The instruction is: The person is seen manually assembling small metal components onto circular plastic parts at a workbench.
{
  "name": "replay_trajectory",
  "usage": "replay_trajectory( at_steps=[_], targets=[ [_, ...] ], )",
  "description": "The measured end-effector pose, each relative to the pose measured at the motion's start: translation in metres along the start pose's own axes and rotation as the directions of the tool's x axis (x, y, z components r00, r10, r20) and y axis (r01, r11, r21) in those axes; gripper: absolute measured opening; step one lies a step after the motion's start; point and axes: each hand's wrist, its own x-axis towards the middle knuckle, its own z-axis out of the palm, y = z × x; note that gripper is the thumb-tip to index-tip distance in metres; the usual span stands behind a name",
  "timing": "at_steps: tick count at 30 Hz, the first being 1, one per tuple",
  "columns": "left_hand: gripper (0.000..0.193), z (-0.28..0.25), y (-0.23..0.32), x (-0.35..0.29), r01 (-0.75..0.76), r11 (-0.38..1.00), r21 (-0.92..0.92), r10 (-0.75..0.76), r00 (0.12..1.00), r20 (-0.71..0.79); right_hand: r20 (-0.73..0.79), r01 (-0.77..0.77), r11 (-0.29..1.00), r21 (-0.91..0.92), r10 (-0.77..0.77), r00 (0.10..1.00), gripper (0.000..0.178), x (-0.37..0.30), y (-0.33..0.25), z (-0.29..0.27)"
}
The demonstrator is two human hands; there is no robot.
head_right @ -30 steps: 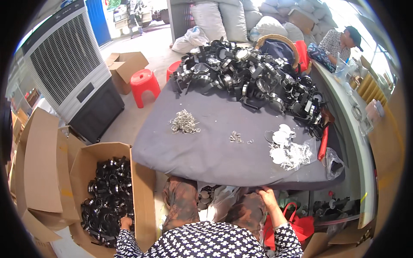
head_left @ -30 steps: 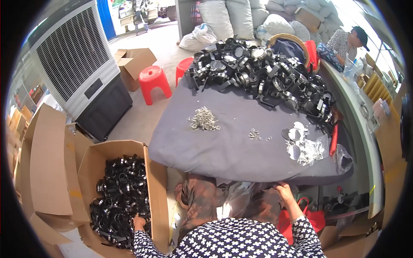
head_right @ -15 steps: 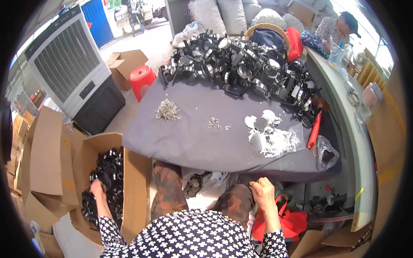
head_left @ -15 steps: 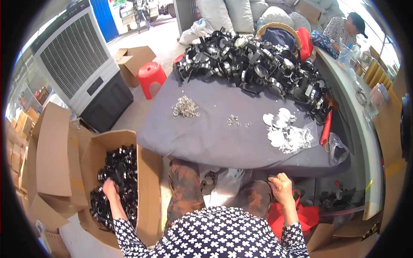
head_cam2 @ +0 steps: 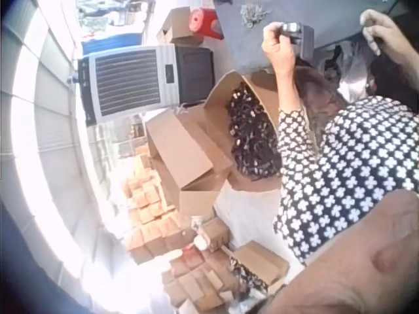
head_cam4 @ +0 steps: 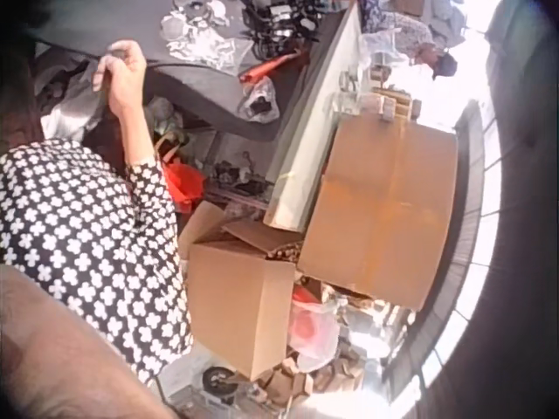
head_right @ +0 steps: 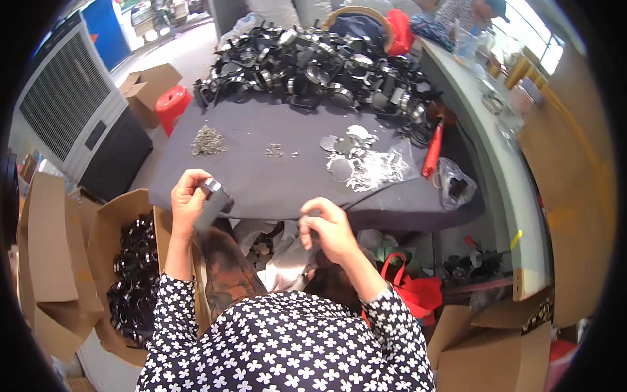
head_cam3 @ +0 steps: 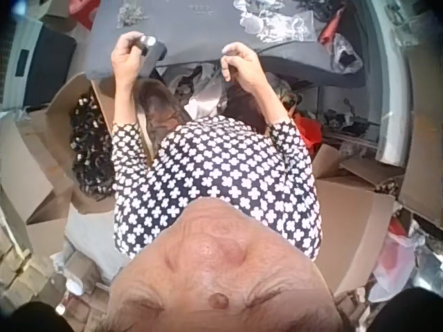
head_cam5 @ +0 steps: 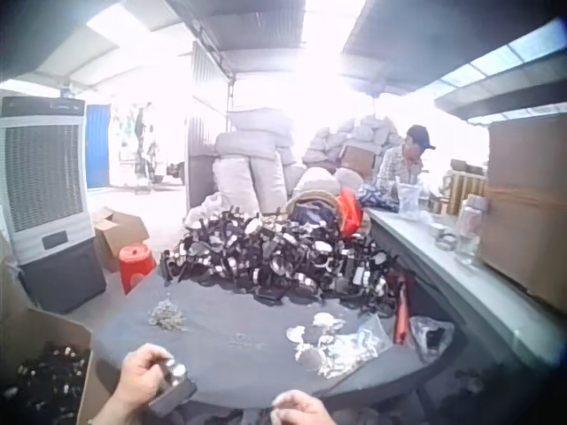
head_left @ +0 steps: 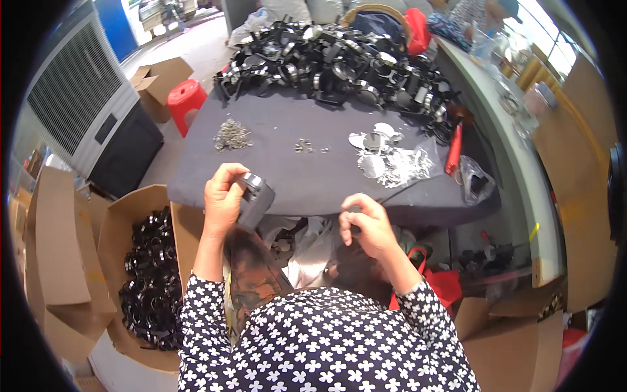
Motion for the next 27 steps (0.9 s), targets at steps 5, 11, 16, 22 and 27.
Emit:
replay_trajectory(
  at_steps=[5,11,16,22,27],
  targets=[
    [0.022,0.045,0.007,0.012,-0.336,0.894,0.297,0.334,0.941,0.06,0.256,-0.249,0.96,0.13,0.21,0.944,0.03,0.01,-0.012,0.033],
    [0.029,0.051,-0.021,0.004,-0.381,0.837,0.393,0.466,0.872,-0.147,0.179,-0.185,0.98,-0.067,0.194,0.964,0.013,0.023,0.007,0.068],
    [0.04,0.03,-0.039,0.0,0.256,0.941,-0.223,-0.287,0.951,-0.118,0.255,0.133,0.858,-0.496,-0.003,0.967,0.011,0.069,0.025,0.066],
    [0.045,0.005,-0.044,0.001,0.386,0.901,-0.2,-0.368,0.922,0.123,0.298,0.307,0.438,-0.845,-0.091,0.95,0.017,0.112,0.05,0.079],
    [0.042,0.013,-0.063,0.009,0.41,0.889,-0.204,-0.377,0.908,0.183,0.234,0.265,0.261,-0.928,-0.143,0.962,0.019,0.116,0.062,0.075]
  ],
)
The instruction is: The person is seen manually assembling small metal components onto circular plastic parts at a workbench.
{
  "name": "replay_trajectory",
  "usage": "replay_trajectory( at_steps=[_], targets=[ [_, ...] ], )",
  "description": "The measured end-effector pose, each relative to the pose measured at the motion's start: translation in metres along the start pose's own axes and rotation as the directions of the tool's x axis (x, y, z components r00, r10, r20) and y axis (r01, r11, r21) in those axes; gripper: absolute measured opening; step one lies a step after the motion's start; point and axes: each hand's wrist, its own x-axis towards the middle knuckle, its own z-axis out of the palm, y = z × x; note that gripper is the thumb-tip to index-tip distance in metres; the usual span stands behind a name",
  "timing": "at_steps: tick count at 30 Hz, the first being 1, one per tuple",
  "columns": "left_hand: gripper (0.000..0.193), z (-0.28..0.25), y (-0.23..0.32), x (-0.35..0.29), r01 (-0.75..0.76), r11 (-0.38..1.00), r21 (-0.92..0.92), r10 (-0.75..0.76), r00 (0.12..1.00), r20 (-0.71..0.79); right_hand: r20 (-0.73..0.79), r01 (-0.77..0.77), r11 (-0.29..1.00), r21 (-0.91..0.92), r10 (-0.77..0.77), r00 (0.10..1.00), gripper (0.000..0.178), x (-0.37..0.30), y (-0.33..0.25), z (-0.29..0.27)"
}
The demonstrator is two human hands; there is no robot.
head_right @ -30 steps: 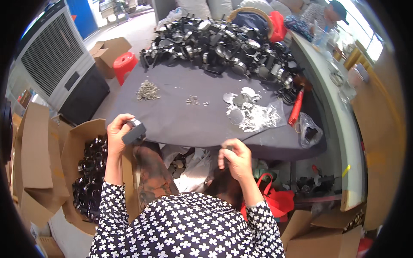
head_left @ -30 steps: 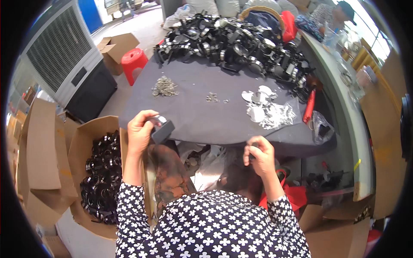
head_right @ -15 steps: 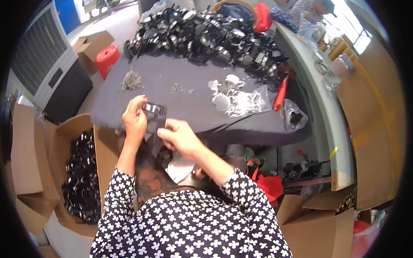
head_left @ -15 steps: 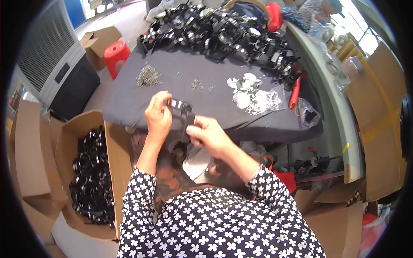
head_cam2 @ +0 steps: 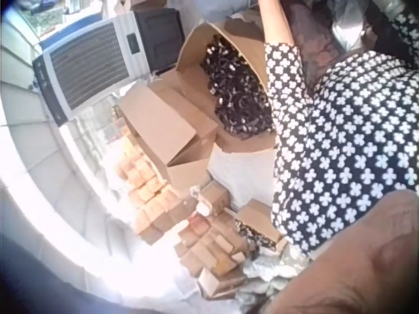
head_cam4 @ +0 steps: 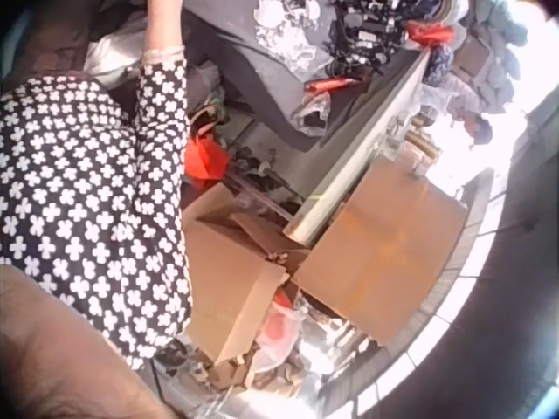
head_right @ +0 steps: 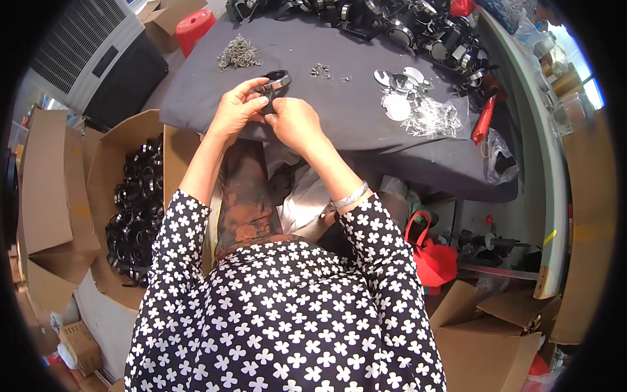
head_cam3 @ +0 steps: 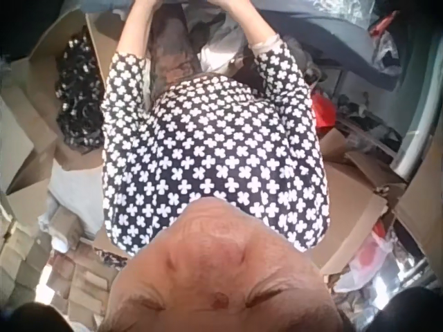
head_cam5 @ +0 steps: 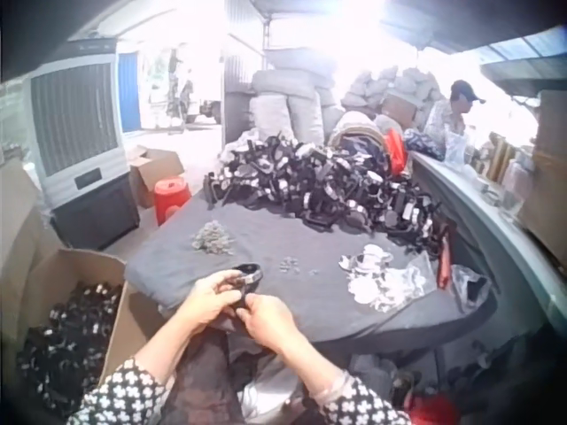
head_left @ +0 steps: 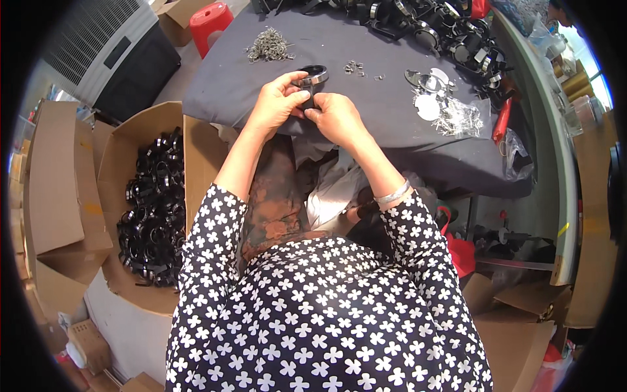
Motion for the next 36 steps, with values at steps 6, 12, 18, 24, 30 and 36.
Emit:
replay_trajectory(
  at_steps=[6,12,18,24,30,36],
  targets=[
    [0.043,0.016,0.007,0.014,-0.026,0.987,0.158,0.055,0.982,-0.182,-0.21,0.064,0.995,0.083,-0.045,0.977,0.029,-0.011,0.005,-0.002],
    [0.05,0.012,0.0,0.013,-0.093,0.99,0.103,0.108,0.984,-0.142,-0.414,0.132,0.988,0.075,-0.089,0.906,0.011,-0.043,0.026,-0.063],
    [0.053,0.018,-0.012,0.014,-0.142,0.989,0.042,0.145,0.987,-0.075,-0.441,-0.259,0.733,-0.629,-0.062,0.895,0.024,-0.071,0.104,-0.166],
    [0.052,0.017,-0.008,0.009,-0.151,0.989,0.007,0.151,0.982,-0.11,-0.186,-0.175,0.618,-0.766,0.048,0.981,0.024,-0.06,0.137,-0.193],
    [0.051,0.018,-0.007,0.009,-0.135,0.991,-0.019,0.132,0.985,-0.115,-0.014,0.06,0.694,-0.718,-0.101,0.995,0.017,-0.055,0.12,-0.217],
    [0.05,0.023,-0.008,0.01,-0.179,0.984,-0.021,0.174,0.974,-0.146,0.103,0.232,0.47,-0.852,-0.284,0.953,0.008,-0.06,0.058,-0.151]
  ],
)
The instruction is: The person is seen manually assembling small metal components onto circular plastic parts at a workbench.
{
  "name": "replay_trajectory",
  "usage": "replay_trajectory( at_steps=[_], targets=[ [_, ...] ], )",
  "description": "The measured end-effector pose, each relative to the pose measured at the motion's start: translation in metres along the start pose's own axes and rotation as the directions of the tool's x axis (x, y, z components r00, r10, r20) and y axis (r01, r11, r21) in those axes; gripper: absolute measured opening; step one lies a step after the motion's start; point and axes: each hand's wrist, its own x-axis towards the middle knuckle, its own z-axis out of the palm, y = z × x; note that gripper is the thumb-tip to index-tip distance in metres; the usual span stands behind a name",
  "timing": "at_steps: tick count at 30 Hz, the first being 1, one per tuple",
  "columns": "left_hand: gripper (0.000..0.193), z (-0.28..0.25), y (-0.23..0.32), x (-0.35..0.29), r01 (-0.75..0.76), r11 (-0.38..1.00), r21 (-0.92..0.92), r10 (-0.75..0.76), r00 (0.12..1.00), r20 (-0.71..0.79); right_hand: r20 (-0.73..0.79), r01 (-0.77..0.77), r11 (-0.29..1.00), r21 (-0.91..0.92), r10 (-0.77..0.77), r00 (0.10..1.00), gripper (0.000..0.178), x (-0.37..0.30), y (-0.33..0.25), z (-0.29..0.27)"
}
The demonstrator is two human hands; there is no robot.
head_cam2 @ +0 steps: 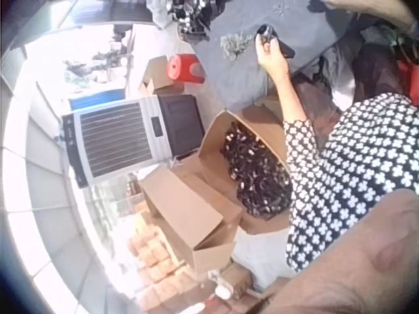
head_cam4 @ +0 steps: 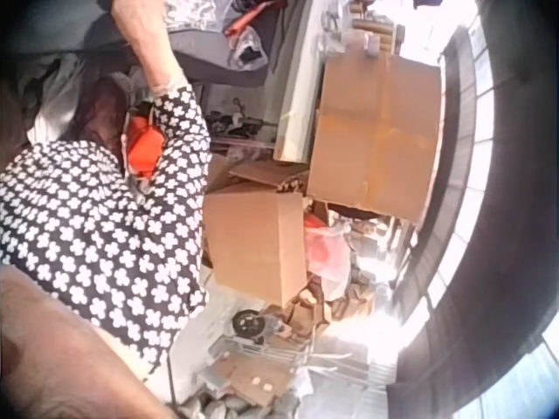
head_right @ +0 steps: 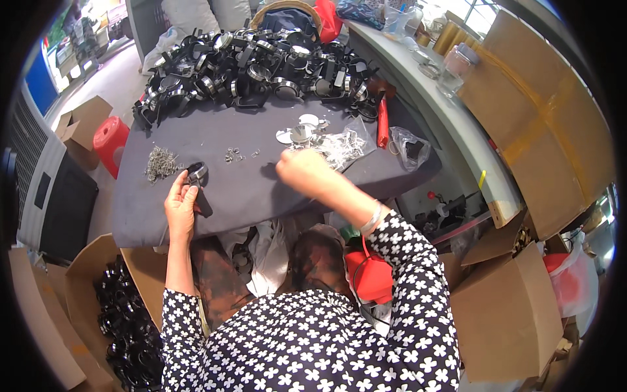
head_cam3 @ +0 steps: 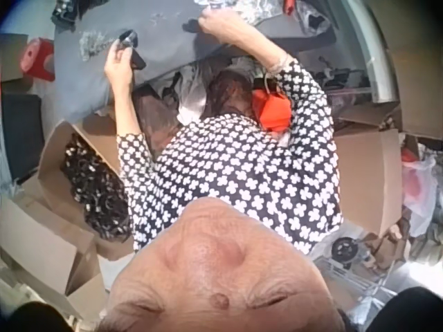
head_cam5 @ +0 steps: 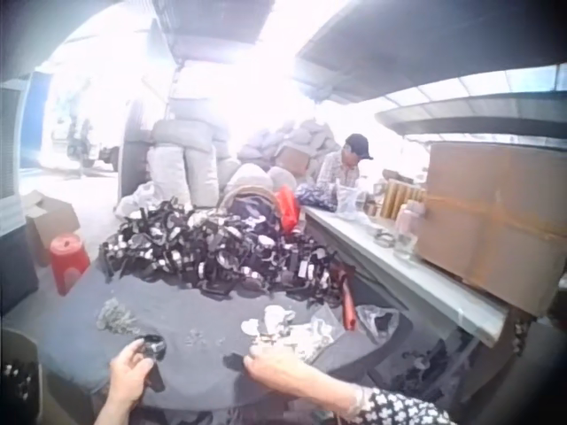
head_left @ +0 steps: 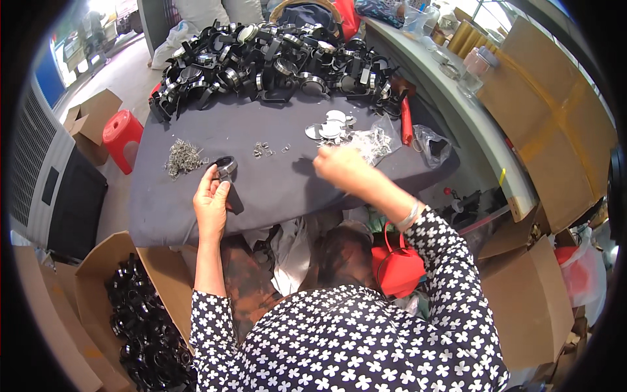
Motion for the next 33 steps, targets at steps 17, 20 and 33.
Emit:
replay_trajectory(
  at_steps=[17,20,33],
  targets=[
    [0.057,0.005,0.012,0.0,0.056,0.998,-0.017,-0.055,0.996,0.076,-0.31,0.263,0.945,0.196,-0.195,0.931,0.02,-0.003,-0.041,0.02],
    [0.057,0.002,0.019,-0.001,0.107,0.994,-0.021,-0.106,0.993,0.044,-0.39,0.223,0.959,0.174,-0.141,0.91,0.015,0.007,-0.046,0.019],
    [0.072,0.001,0.013,0.0,0.088,0.995,-0.051,-0.084,0.994,0.074,-0.486,0.132,0.823,0.553,0.189,0.853,0.011,0.123,-0.098,0.033]
  ],
)
